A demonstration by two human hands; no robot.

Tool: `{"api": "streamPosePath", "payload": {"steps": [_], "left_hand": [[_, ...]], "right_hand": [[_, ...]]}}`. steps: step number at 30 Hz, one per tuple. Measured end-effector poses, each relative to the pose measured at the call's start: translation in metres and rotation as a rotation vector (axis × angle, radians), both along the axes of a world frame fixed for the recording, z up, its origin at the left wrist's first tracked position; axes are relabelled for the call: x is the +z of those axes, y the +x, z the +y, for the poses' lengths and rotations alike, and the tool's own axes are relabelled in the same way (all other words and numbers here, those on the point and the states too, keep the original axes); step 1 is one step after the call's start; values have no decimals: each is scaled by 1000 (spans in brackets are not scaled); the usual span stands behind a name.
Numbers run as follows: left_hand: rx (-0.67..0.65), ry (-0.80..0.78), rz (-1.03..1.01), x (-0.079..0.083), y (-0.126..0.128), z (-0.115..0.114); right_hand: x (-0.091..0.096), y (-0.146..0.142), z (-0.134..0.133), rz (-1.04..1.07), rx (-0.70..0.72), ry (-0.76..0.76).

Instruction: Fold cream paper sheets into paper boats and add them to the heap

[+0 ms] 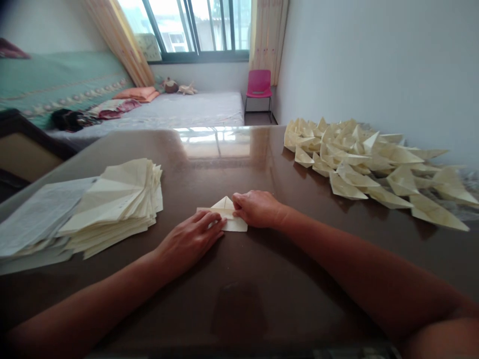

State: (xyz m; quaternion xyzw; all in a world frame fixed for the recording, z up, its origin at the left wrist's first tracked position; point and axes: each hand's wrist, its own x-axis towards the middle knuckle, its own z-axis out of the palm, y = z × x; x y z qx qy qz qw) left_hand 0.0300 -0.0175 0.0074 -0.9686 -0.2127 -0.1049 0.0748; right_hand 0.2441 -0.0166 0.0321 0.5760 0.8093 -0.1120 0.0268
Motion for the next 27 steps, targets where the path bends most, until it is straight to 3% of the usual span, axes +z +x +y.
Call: {"api": "streamPosePath", "payload": {"steps": [9,12,15,17,19,27], "left_hand": [[63,60,38,5,-8,7],[59,43,32,5,-12,11],[51,15,68,7,-13,12],[54,-1,97,9,-13,12],[59,-13,113,11,-12,11],[88,5,178,17,-15,10]], "right_hand": [[0,2,0,8,1,-4],[4,-1,-6,-22,4,89],[7,-9,-17,-73,146,271],[7,-16,-25,-98,297,289],[5,-20,-32,-132,348,282],[10,-22,-53,-284,292,258]]}}
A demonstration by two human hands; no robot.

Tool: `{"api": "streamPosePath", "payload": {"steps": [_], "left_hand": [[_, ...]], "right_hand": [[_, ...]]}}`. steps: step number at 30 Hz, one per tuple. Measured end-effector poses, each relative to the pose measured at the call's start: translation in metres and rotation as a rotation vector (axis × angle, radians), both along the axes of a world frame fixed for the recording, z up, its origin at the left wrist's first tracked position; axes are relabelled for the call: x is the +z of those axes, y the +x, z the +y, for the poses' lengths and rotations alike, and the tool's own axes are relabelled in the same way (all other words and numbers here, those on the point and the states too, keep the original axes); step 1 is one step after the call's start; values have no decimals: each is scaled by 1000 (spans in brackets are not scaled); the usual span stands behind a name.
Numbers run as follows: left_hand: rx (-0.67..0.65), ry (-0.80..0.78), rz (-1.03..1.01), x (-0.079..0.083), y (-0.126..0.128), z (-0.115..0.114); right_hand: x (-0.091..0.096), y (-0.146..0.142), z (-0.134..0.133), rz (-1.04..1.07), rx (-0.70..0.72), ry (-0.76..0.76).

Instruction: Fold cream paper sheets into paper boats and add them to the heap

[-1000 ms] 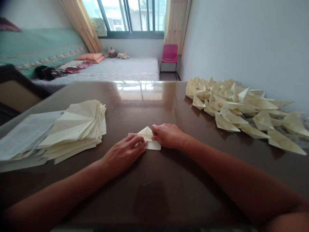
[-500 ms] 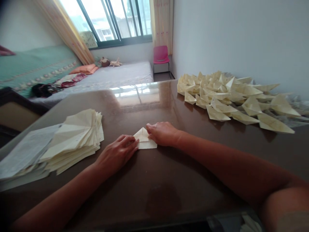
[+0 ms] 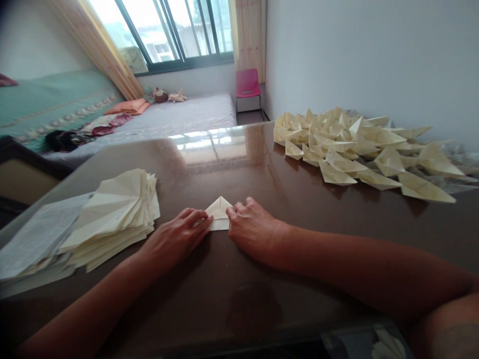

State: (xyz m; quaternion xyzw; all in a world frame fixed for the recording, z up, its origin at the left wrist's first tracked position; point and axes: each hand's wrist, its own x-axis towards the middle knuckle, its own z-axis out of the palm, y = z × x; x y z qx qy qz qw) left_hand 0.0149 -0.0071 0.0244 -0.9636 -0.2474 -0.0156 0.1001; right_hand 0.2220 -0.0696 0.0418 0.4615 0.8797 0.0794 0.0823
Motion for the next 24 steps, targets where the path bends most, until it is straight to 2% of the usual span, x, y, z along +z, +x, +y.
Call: {"api": "streamPosePath", "payload": {"steps": [6,10,17,24], "left_hand": [[49,111,65,4,-4,-1],[88,148,82,4,-3,-3],[-86,20,13,-5,3,1],[-56,9,-66,-4,3,3]], "right_hand": [[9,-1,-4,-34,-76,-54],[5,-4,-5,-31,-88,-19],[-12,-8,1,67,33,67],[5,-5,-2,-34,-110,-46]]}}
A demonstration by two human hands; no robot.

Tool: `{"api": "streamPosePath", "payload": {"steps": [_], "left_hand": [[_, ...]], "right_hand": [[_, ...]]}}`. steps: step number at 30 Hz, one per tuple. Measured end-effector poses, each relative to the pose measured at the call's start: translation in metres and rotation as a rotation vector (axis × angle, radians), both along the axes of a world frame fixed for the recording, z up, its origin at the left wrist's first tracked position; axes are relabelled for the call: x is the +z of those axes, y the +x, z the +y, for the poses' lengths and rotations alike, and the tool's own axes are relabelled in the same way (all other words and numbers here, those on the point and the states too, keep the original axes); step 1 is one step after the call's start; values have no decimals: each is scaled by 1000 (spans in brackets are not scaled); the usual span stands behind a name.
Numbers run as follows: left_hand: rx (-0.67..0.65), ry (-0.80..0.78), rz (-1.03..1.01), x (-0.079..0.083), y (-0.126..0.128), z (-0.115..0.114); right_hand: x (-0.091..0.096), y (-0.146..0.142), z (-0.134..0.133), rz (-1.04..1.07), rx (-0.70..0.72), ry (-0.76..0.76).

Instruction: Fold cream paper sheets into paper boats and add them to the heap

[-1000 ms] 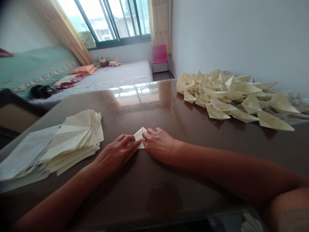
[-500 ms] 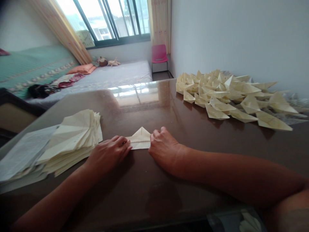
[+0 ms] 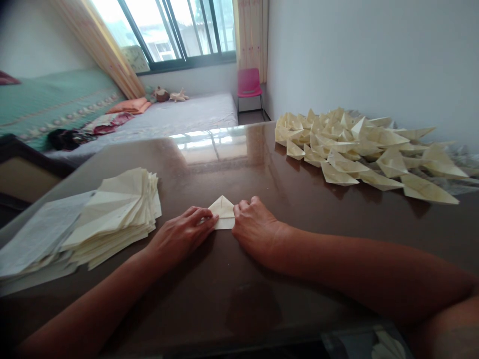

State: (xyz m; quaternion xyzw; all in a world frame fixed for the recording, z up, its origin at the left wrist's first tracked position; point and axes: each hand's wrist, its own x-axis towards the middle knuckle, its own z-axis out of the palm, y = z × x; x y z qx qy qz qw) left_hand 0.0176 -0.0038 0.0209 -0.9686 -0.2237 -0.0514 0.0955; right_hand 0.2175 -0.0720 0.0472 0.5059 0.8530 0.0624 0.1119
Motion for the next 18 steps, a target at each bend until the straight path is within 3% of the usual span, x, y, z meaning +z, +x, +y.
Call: {"api": "streamPosePath", "payload": {"steps": [11,18], "left_hand": [[41,51,-48,-9,2,8],[30,101,16,-9,0,11]], "right_hand": [[12,11,16,73,-67,-50],[-5,31,50,305,-170,-112]]}}
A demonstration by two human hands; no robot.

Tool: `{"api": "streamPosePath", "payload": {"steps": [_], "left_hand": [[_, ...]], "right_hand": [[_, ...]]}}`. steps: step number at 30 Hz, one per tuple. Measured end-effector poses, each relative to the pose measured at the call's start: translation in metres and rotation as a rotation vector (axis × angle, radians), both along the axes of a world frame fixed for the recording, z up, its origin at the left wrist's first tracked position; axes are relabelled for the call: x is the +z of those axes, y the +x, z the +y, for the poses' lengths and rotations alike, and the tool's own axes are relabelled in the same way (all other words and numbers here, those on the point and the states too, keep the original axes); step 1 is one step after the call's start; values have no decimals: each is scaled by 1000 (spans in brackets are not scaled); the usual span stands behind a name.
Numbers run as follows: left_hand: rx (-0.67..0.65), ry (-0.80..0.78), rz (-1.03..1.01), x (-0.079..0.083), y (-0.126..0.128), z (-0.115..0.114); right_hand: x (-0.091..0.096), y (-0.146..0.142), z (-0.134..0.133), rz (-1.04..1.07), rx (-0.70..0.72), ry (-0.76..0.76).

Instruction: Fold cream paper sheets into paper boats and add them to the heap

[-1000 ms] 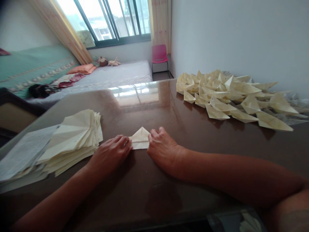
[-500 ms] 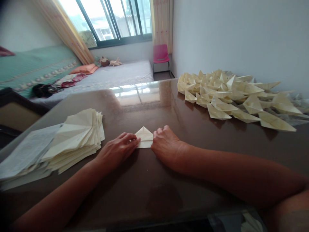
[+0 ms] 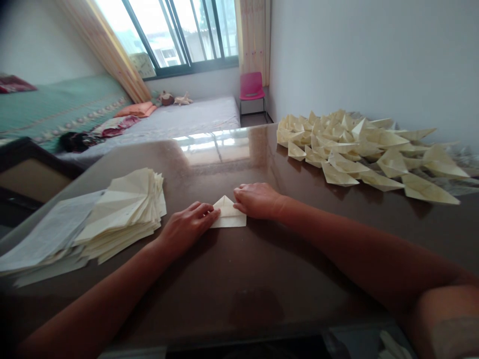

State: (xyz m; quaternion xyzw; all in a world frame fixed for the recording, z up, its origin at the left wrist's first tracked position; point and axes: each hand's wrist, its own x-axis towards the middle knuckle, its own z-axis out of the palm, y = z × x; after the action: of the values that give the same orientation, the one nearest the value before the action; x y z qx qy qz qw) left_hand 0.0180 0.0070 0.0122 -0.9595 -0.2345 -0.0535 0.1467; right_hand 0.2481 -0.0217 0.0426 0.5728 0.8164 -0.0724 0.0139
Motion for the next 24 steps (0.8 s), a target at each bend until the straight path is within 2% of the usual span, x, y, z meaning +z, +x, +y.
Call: {"api": "streamPosePath", "payload": {"steps": [4,10,15,24], "left_hand": [[-6,27,23,0,-1,-1],[-28,82,-18,-5,1,-2],[-27,115,-63,-6,5,-4],[11,68,-77,-3,7,-7]], "right_hand": [[-11,10,13,158,-17,-128],[-18,13,16,321,24,-146],[-17,12,14,345,7,-94],[-21,11,15,344,-50,-128]]}}
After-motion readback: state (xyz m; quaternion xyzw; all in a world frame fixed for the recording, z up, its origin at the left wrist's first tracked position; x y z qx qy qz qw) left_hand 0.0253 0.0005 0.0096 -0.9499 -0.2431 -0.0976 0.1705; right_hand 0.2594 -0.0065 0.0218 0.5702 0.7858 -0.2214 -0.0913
